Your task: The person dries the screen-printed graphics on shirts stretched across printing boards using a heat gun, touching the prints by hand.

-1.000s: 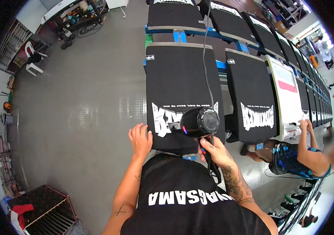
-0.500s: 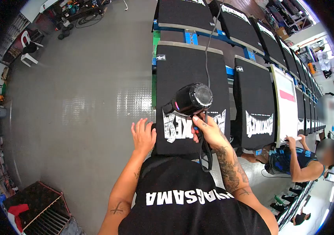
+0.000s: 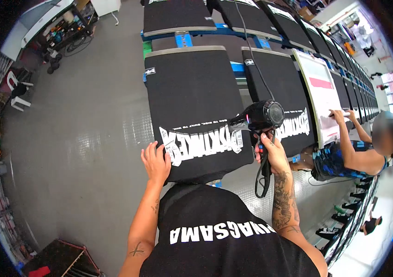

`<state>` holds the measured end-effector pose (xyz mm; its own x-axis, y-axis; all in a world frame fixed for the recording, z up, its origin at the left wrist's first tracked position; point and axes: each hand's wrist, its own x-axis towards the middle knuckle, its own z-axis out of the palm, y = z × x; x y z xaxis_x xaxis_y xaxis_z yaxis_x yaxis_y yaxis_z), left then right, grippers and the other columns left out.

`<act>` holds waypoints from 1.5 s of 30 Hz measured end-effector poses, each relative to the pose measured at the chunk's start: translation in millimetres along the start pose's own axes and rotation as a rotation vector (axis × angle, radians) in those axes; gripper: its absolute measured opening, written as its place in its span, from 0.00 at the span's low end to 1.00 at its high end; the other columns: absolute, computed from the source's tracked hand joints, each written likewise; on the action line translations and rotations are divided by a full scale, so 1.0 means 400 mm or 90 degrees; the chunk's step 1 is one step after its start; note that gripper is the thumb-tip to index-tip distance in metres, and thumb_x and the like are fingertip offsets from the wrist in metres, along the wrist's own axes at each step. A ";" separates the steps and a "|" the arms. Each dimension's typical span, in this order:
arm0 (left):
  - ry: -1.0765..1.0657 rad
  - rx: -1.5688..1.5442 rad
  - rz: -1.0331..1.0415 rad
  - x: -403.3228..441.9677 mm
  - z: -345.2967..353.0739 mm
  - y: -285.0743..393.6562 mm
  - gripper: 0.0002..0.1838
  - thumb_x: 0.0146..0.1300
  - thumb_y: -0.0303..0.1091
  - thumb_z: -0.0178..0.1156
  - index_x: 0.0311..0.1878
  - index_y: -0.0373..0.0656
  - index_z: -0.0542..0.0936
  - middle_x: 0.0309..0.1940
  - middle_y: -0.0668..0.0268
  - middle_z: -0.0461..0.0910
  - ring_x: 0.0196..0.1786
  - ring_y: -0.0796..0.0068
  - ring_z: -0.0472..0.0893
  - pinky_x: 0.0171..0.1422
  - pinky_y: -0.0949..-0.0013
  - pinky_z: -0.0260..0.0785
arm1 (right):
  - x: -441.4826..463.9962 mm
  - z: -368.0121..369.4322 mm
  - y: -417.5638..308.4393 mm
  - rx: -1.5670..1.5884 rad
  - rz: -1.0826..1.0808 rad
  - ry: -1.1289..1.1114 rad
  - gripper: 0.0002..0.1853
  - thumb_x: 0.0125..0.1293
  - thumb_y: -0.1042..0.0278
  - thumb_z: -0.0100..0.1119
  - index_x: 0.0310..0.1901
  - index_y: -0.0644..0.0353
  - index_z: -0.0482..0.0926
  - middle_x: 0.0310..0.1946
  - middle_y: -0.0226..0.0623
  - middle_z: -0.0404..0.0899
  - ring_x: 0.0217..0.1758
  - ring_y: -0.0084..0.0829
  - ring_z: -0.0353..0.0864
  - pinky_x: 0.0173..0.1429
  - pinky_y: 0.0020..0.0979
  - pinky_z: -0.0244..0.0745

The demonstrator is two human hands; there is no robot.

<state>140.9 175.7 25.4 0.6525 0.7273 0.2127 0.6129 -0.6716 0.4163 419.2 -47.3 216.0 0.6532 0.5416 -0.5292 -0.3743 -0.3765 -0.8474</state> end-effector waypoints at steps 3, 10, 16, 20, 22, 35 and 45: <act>0.010 0.014 -0.003 -0.012 0.008 0.035 0.18 0.62 0.35 0.62 0.55 0.43 0.79 0.63 0.58 0.72 0.70 0.55 0.67 0.77 0.39 0.47 | -0.052 -0.078 0.042 0.010 0.002 0.006 0.18 0.76 0.50 0.54 0.50 0.59 0.74 0.25 0.30 0.76 0.21 0.22 0.76 0.25 0.24 0.71; 0.012 0.039 -0.043 -0.086 0.019 0.078 0.18 0.62 0.36 0.62 0.55 0.43 0.79 0.63 0.58 0.72 0.71 0.55 0.67 0.77 0.39 0.48 | -0.145 -0.147 0.106 0.030 0.045 -0.007 0.18 0.75 0.50 0.54 0.50 0.58 0.73 0.26 0.32 0.76 0.22 0.23 0.76 0.26 0.26 0.71; 0.009 0.039 -0.071 -0.126 -0.004 0.081 0.18 0.64 0.37 0.61 0.56 0.43 0.79 0.64 0.57 0.72 0.71 0.54 0.67 0.76 0.39 0.49 | -0.136 -0.065 0.092 0.071 0.078 -0.138 0.21 0.76 0.52 0.53 0.54 0.63 0.73 0.27 0.33 0.76 0.23 0.24 0.76 0.28 0.26 0.74; 0.014 0.041 -0.086 -0.140 -0.016 0.044 0.19 0.64 0.38 0.61 0.56 0.43 0.78 0.63 0.57 0.71 0.70 0.54 0.67 0.76 0.39 0.49 | -0.115 0.043 0.074 0.078 0.091 -0.239 0.21 0.75 0.54 0.50 0.57 0.64 0.73 0.27 0.34 0.77 0.22 0.23 0.77 0.27 0.24 0.73; 0.018 0.033 -0.097 -0.141 -0.023 0.024 0.18 0.63 0.37 0.62 0.56 0.43 0.78 0.63 0.57 0.71 0.70 0.54 0.67 0.76 0.39 0.49 | -0.103 0.095 0.062 0.060 0.118 -0.279 0.21 0.75 0.55 0.50 0.57 0.65 0.73 0.27 0.34 0.77 0.23 0.23 0.77 0.27 0.23 0.73; 0.015 -0.014 -0.055 -0.052 -0.057 -0.100 0.18 0.61 0.35 0.63 0.55 0.44 0.78 0.62 0.58 0.72 0.69 0.54 0.68 0.76 0.39 0.48 | 0.029 0.394 -0.032 -0.036 0.122 -0.381 0.17 0.78 0.56 0.48 0.56 0.62 0.70 0.29 0.34 0.76 0.24 0.23 0.76 0.29 0.25 0.74; 0.032 -0.009 -0.044 0.007 -0.057 -0.124 0.17 0.61 0.35 0.63 0.54 0.45 0.79 0.62 0.58 0.72 0.70 0.55 0.68 0.76 0.40 0.48 | 0.072 0.367 -0.068 -0.016 0.069 -0.262 0.14 0.77 0.59 0.50 0.53 0.61 0.72 0.27 0.33 0.78 0.22 0.24 0.78 0.26 0.25 0.75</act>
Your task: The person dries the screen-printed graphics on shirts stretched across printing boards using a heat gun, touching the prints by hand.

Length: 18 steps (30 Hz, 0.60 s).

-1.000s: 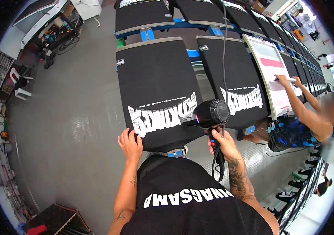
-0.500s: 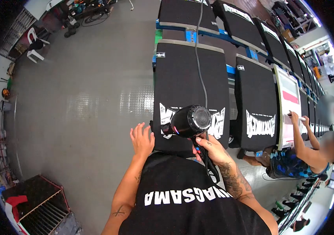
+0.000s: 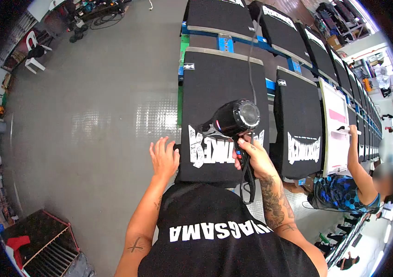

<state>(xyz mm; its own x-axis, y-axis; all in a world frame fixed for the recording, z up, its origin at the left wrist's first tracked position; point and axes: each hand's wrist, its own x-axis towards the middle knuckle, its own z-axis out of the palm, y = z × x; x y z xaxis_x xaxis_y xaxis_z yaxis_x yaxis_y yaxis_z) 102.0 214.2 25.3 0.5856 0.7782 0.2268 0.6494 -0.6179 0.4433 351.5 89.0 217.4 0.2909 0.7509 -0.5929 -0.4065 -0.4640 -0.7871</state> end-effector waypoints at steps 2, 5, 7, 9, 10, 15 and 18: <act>-0.004 0.000 0.002 -0.004 0.014 0.011 0.17 0.61 0.36 0.63 0.54 0.45 0.79 0.62 0.58 0.73 0.70 0.56 0.68 0.76 0.39 0.48 | -0.028 -0.055 0.015 0.022 -0.009 0.030 0.18 0.77 0.56 0.50 0.58 0.60 0.71 0.29 0.33 0.78 0.23 0.23 0.78 0.26 0.24 0.74; -0.019 0.005 0.010 -0.011 0.027 0.041 0.17 0.62 0.35 0.63 0.54 0.44 0.78 0.62 0.58 0.72 0.70 0.55 0.67 0.77 0.41 0.48 | -0.076 -0.143 0.029 0.051 -0.037 0.088 0.18 0.77 0.57 0.50 0.59 0.59 0.71 0.28 0.33 0.78 0.22 0.23 0.78 0.26 0.25 0.74; -0.019 0.004 0.010 -0.015 0.040 0.067 0.17 0.63 0.35 0.62 0.54 0.44 0.79 0.62 0.58 0.72 0.70 0.56 0.67 0.77 0.40 0.48 | -0.104 -0.214 0.055 0.081 -0.055 0.131 0.17 0.77 0.56 0.51 0.57 0.59 0.72 0.28 0.33 0.78 0.22 0.24 0.78 0.26 0.25 0.74; -0.010 0.008 0.016 -0.020 0.048 0.094 0.17 0.62 0.36 0.62 0.54 0.44 0.79 0.62 0.57 0.72 0.69 0.56 0.68 0.76 0.39 0.48 | -0.136 -0.266 0.075 0.095 -0.090 0.171 0.17 0.76 0.55 0.53 0.55 0.59 0.72 0.28 0.33 0.78 0.22 0.24 0.77 0.25 0.25 0.74; -0.009 0.008 0.020 -0.023 0.050 0.107 0.17 0.63 0.36 0.62 0.54 0.44 0.79 0.62 0.57 0.72 0.69 0.56 0.68 0.76 0.39 0.49 | -0.157 -0.286 0.079 0.102 -0.083 0.189 0.17 0.76 0.55 0.53 0.55 0.59 0.73 0.27 0.34 0.78 0.22 0.24 0.77 0.25 0.25 0.74; -0.013 0.025 0.030 -0.044 0.063 0.159 0.17 0.63 0.35 0.62 0.53 0.43 0.79 0.62 0.58 0.73 0.69 0.55 0.68 0.76 0.40 0.49 | -0.267 -0.374 0.141 0.138 -0.059 0.226 0.17 0.76 0.54 0.52 0.54 0.59 0.72 0.27 0.35 0.78 0.22 0.25 0.78 0.25 0.26 0.74; -0.001 0.025 0.030 -0.061 0.075 0.177 0.17 0.62 0.35 0.62 0.53 0.42 0.79 0.62 0.58 0.73 0.69 0.55 0.68 0.76 0.40 0.49 | -0.323 -0.396 0.184 0.134 -0.052 0.235 0.16 0.76 0.55 0.51 0.54 0.59 0.71 0.27 0.35 0.78 0.22 0.25 0.78 0.26 0.26 0.74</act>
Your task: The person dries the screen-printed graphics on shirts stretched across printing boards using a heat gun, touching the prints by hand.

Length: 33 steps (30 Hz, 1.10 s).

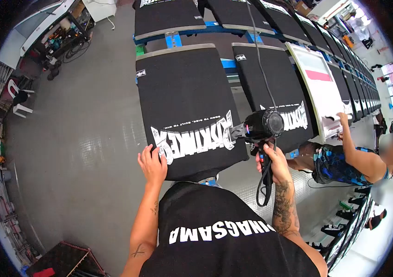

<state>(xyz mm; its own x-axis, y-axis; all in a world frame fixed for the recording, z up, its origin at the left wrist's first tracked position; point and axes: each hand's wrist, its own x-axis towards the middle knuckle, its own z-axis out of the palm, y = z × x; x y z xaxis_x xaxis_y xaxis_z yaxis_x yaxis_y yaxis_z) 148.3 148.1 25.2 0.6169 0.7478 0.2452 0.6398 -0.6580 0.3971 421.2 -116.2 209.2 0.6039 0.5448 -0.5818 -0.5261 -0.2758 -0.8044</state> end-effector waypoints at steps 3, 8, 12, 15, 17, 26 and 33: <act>-0.008 0.002 -0.010 -0.016 -0.001 0.014 0.17 0.62 0.35 0.62 0.53 0.42 0.79 0.62 0.58 0.73 0.69 0.56 0.68 0.76 0.41 0.48 | -0.033 -0.011 0.016 -0.017 0.013 -0.014 0.17 0.76 0.54 0.52 0.54 0.59 0.71 0.28 0.35 0.78 0.23 0.25 0.78 0.26 0.26 0.74; -0.018 -0.004 -0.011 -0.042 -0.001 0.014 0.17 0.62 0.35 0.62 0.54 0.43 0.79 0.62 0.59 0.73 0.69 0.56 0.68 0.77 0.41 0.48 | -0.046 0.052 0.037 -0.032 0.057 -0.073 0.18 0.75 0.55 0.53 0.54 0.61 0.71 0.28 0.36 0.77 0.23 0.26 0.77 0.27 0.28 0.74; -0.018 -0.005 -0.022 -0.055 -0.018 -0.012 0.17 0.62 0.36 0.63 0.54 0.44 0.79 0.62 0.58 0.73 0.69 0.56 0.69 0.76 0.39 0.49 | -0.031 0.172 0.029 -0.046 0.074 -0.185 0.18 0.77 0.57 0.50 0.54 0.65 0.71 0.28 0.36 0.77 0.24 0.24 0.77 0.29 0.27 0.74; -0.012 -0.008 -0.034 -0.058 -0.032 -0.044 0.17 0.63 0.37 0.63 0.54 0.45 0.79 0.62 0.58 0.73 0.68 0.56 0.69 0.76 0.38 0.49 | -0.014 0.263 0.020 -0.053 0.112 -0.266 0.18 0.78 0.58 0.49 0.57 0.66 0.71 0.28 0.35 0.77 0.25 0.24 0.77 0.29 0.26 0.74; -0.001 -0.011 -0.037 -0.057 -0.036 -0.071 0.17 0.63 0.36 0.63 0.54 0.45 0.79 0.62 0.58 0.73 0.68 0.55 0.69 0.75 0.37 0.50 | 0.007 0.315 0.031 -0.078 0.121 -0.307 0.19 0.78 0.58 0.49 0.58 0.66 0.70 0.29 0.35 0.77 0.25 0.24 0.77 0.29 0.25 0.74; -0.013 -0.028 -0.041 -0.017 -0.070 -0.156 0.17 0.61 0.36 0.63 0.54 0.45 0.79 0.61 0.58 0.72 0.69 0.55 0.69 0.76 0.39 0.49 | 0.110 0.539 -0.034 -0.172 0.134 -0.338 0.18 0.77 0.57 0.48 0.58 0.63 0.70 0.29 0.34 0.77 0.23 0.22 0.76 0.28 0.24 0.73; -0.014 -0.039 -0.035 0.022 -0.078 -0.191 0.17 0.61 0.36 0.63 0.53 0.45 0.79 0.62 0.58 0.72 0.69 0.56 0.69 0.76 0.39 0.47 | 0.183 0.595 -0.045 -0.150 0.075 -0.289 0.16 0.77 0.57 0.51 0.55 0.61 0.72 0.28 0.33 0.78 0.23 0.23 0.78 0.27 0.24 0.76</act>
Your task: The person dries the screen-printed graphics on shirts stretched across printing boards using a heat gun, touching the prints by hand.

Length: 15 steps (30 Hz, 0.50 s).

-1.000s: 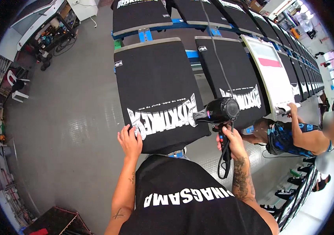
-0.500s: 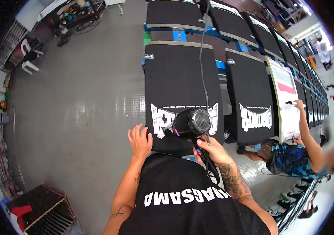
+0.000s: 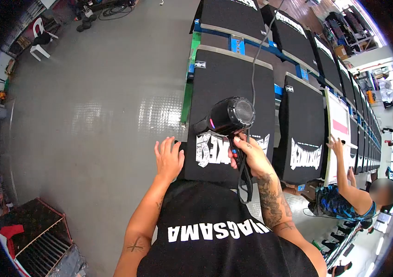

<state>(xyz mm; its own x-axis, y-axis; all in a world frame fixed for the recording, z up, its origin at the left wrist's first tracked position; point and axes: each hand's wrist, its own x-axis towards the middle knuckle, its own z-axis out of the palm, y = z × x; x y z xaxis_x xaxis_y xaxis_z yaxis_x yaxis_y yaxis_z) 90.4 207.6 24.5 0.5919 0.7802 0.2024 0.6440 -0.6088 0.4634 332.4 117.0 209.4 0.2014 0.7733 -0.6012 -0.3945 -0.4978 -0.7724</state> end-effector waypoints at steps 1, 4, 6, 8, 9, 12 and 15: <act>0.002 0.001 -0.002 0.008 0.002 -0.001 0.17 0.61 0.36 0.63 0.53 0.45 0.79 0.62 0.58 0.73 0.69 0.56 0.68 0.77 0.40 0.47 | -0.002 -0.011 -0.002 0.011 0.004 0.010 0.16 0.77 0.57 0.51 0.56 0.61 0.72 0.28 0.33 0.78 0.23 0.23 0.78 0.27 0.24 0.76; 0.003 0.004 -0.004 0.020 0.011 0.004 0.17 0.61 0.36 0.62 0.53 0.44 0.79 0.62 0.58 0.73 0.70 0.56 0.68 0.77 0.40 0.46 | -0.039 -0.051 -0.014 -0.027 -0.012 0.046 0.18 0.77 0.56 0.50 0.57 0.61 0.71 0.29 0.32 0.77 0.24 0.23 0.77 0.27 0.24 0.74; -0.005 0.005 0.005 0.022 0.022 0.011 0.17 0.61 0.36 0.62 0.54 0.44 0.79 0.62 0.58 0.72 0.70 0.56 0.67 0.77 0.41 0.46 | -0.069 -0.100 -0.006 -0.012 -0.028 0.096 0.17 0.77 0.57 0.50 0.57 0.62 0.72 0.28 0.33 0.78 0.23 0.23 0.77 0.26 0.24 0.74; -0.014 0.003 0.012 0.026 0.034 0.031 0.17 0.62 0.36 0.62 0.54 0.44 0.79 0.62 0.58 0.72 0.70 0.56 0.67 0.77 0.41 0.46 | -0.103 -0.156 0.003 0.027 -0.039 0.145 0.17 0.77 0.57 0.50 0.58 0.62 0.72 0.27 0.33 0.78 0.23 0.23 0.78 0.26 0.25 0.74; -0.019 0.002 0.014 0.025 0.039 0.044 0.17 0.62 0.35 0.62 0.54 0.44 0.79 0.62 0.58 0.72 0.70 0.55 0.67 0.77 0.41 0.46 | -0.118 -0.193 0.015 0.028 -0.052 0.162 0.17 0.77 0.57 0.50 0.57 0.61 0.72 0.27 0.33 0.78 0.23 0.24 0.78 0.26 0.26 0.74; -0.031 0.001 0.041 0.028 0.052 0.086 0.17 0.62 0.35 0.62 0.54 0.44 0.78 0.62 0.58 0.72 0.70 0.55 0.67 0.78 0.41 0.46 | -0.174 -0.288 0.045 0.069 -0.085 0.229 0.15 0.77 0.56 0.50 0.53 0.60 0.72 0.27 0.32 0.77 0.22 0.24 0.77 0.26 0.26 0.74; -0.045 0.009 0.068 0.020 0.067 0.137 0.18 0.61 0.35 0.63 0.54 0.43 0.78 0.62 0.58 0.72 0.70 0.55 0.67 0.78 0.41 0.46 | -0.239 -0.367 0.080 0.074 -0.092 0.277 0.15 0.76 0.54 0.51 0.50 0.59 0.73 0.27 0.32 0.77 0.22 0.24 0.77 0.26 0.26 0.74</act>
<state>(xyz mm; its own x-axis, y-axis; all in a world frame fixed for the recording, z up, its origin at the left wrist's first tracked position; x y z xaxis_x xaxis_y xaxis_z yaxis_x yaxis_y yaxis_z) 143.5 176.5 28.3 0.6897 0.6993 0.1879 0.5821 -0.6897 0.4306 432.2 -30.6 212.1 0.6087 0.5833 -0.5378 -0.4269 -0.3306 -0.8417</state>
